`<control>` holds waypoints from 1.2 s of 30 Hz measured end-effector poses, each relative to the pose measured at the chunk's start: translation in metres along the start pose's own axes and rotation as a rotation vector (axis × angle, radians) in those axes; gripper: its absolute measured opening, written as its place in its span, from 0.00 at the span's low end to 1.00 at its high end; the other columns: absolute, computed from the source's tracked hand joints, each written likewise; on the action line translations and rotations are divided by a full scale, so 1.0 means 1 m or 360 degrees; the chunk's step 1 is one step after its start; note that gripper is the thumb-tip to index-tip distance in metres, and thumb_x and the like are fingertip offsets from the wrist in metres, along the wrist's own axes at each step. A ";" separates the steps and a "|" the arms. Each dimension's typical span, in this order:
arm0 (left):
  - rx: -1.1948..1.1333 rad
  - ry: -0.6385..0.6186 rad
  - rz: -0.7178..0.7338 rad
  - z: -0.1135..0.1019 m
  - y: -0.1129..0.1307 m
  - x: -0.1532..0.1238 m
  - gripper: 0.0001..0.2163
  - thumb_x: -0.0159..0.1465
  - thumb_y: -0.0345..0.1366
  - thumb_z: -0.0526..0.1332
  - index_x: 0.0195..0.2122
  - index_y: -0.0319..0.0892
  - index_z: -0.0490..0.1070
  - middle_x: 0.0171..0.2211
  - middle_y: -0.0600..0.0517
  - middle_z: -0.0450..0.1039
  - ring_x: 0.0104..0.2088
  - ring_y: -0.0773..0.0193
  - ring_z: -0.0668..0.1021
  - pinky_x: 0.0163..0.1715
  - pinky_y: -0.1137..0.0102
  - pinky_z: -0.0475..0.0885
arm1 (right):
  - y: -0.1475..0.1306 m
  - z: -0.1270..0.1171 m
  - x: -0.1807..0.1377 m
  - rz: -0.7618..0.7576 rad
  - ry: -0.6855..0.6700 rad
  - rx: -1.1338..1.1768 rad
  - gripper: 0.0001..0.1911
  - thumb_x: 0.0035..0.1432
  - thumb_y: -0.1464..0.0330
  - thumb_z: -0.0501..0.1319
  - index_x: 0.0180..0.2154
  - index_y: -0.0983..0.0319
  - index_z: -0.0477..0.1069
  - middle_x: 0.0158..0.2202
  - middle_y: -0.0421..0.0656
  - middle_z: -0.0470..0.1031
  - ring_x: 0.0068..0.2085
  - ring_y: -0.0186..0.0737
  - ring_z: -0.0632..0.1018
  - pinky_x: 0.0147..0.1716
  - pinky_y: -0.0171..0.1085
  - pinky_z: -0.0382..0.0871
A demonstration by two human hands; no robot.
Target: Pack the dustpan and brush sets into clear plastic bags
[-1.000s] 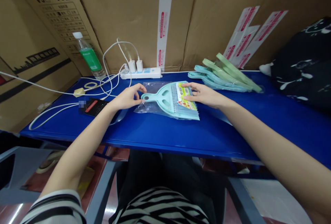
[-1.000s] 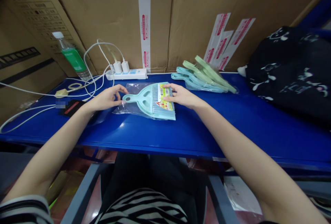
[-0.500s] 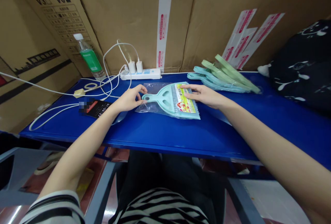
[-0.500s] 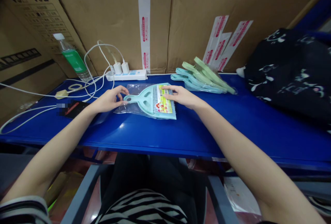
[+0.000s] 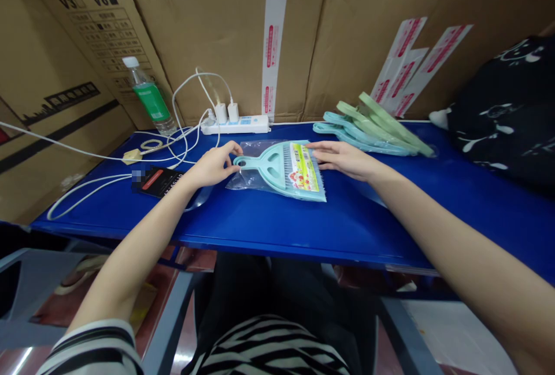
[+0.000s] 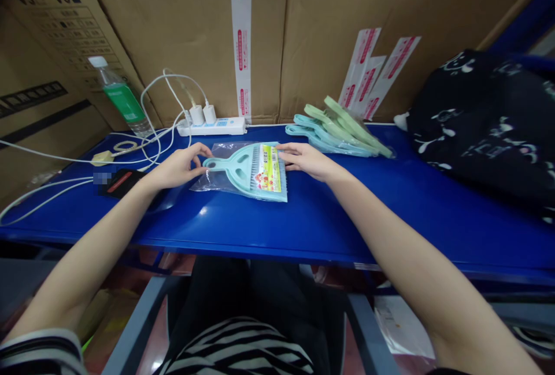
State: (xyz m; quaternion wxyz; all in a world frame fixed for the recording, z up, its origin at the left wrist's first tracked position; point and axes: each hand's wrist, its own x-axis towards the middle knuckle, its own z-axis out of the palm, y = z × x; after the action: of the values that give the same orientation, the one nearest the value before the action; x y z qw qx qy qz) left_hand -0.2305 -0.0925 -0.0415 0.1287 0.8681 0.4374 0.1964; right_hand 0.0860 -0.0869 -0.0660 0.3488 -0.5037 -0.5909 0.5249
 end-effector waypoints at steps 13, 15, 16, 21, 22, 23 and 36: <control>0.0048 -0.0114 -0.0111 -0.004 0.009 -0.001 0.10 0.58 0.33 0.58 0.41 0.41 0.64 0.21 0.59 0.69 0.22 0.69 0.71 0.30 0.71 0.65 | -0.005 0.006 -0.001 0.0101 0.0123 0.0112 0.13 0.59 0.78 0.58 0.43 0.58 0.69 0.31 0.41 0.79 0.40 0.39 0.81 0.50 0.45 0.75; 0.0050 -0.0119 -0.0090 -0.004 0.008 -0.001 0.10 0.58 0.33 0.57 0.41 0.41 0.65 0.21 0.59 0.69 0.22 0.69 0.72 0.30 0.71 0.65 | -0.007 0.007 -0.001 0.0105 0.0147 0.0114 0.12 0.59 0.78 0.59 0.42 0.57 0.70 0.30 0.39 0.78 0.39 0.38 0.81 0.49 0.44 0.75; 0.0055 -0.0123 -0.0084 -0.004 0.008 -0.001 0.10 0.58 0.33 0.57 0.41 0.41 0.65 0.21 0.59 0.69 0.23 0.68 0.72 0.30 0.71 0.65 | -0.007 0.007 -0.001 0.0107 0.0157 0.0115 0.12 0.59 0.79 0.59 0.41 0.57 0.70 0.29 0.39 0.77 0.39 0.38 0.81 0.49 0.43 0.76; 0.0051 -0.0121 -0.0085 -0.003 0.007 0.000 0.10 0.58 0.33 0.57 0.42 0.40 0.65 0.22 0.58 0.69 0.23 0.68 0.72 0.30 0.71 0.66 | -0.009 0.009 -0.002 0.0127 0.0199 0.0119 0.11 0.59 0.80 0.59 0.38 0.57 0.70 0.27 0.38 0.77 0.35 0.35 0.80 0.46 0.41 0.77; 0.0042 -0.0114 -0.0081 -0.002 0.008 0.000 0.11 0.58 0.33 0.57 0.42 0.40 0.65 0.22 0.58 0.69 0.23 0.69 0.72 0.30 0.71 0.66 | -0.009 0.009 -0.002 0.0135 0.0207 0.0119 0.11 0.59 0.80 0.58 0.38 0.58 0.70 0.27 0.38 0.77 0.35 0.35 0.80 0.46 0.40 0.77; 0.0032 -0.0104 -0.0075 -0.002 0.008 0.000 0.11 0.58 0.34 0.58 0.42 0.40 0.65 0.22 0.58 0.69 0.22 0.69 0.72 0.29 0.72 0.66 | -0.010 0.009 -0.002 0.0144 0.0215 0.0120 0.11 0.59 0.80 0.58 0.38 0.58 0.70 0.27 0.38 0.77 0.34 0.35 0.80 0.46 0.40 0.77; -0.0005 -0.0072 -0.0105 0.002 0.007 0.002 0.12 0.58 0.36 0.58 0.43 0.40 0.64 0.27 0.54 0.71 0.26 0.67 0.73 0.29 0.72 0.66 | -0.004 -0.002 0.006 0.0116 0.0167 -0.0001 0.10 0.55 0.81 0.61 0.34 0.61 0.70 0.23 0.36 0.76 0.30 0.36 0.81 0.35 0.37 0.76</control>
State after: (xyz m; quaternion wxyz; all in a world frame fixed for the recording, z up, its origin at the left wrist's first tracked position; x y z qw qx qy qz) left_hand -0.2235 -0.0953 -0.0405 0.1463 0.8573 0.4624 0.1730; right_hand 0.0861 -0.0804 -0.0628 0.3599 -0.5518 -0.5531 0.5099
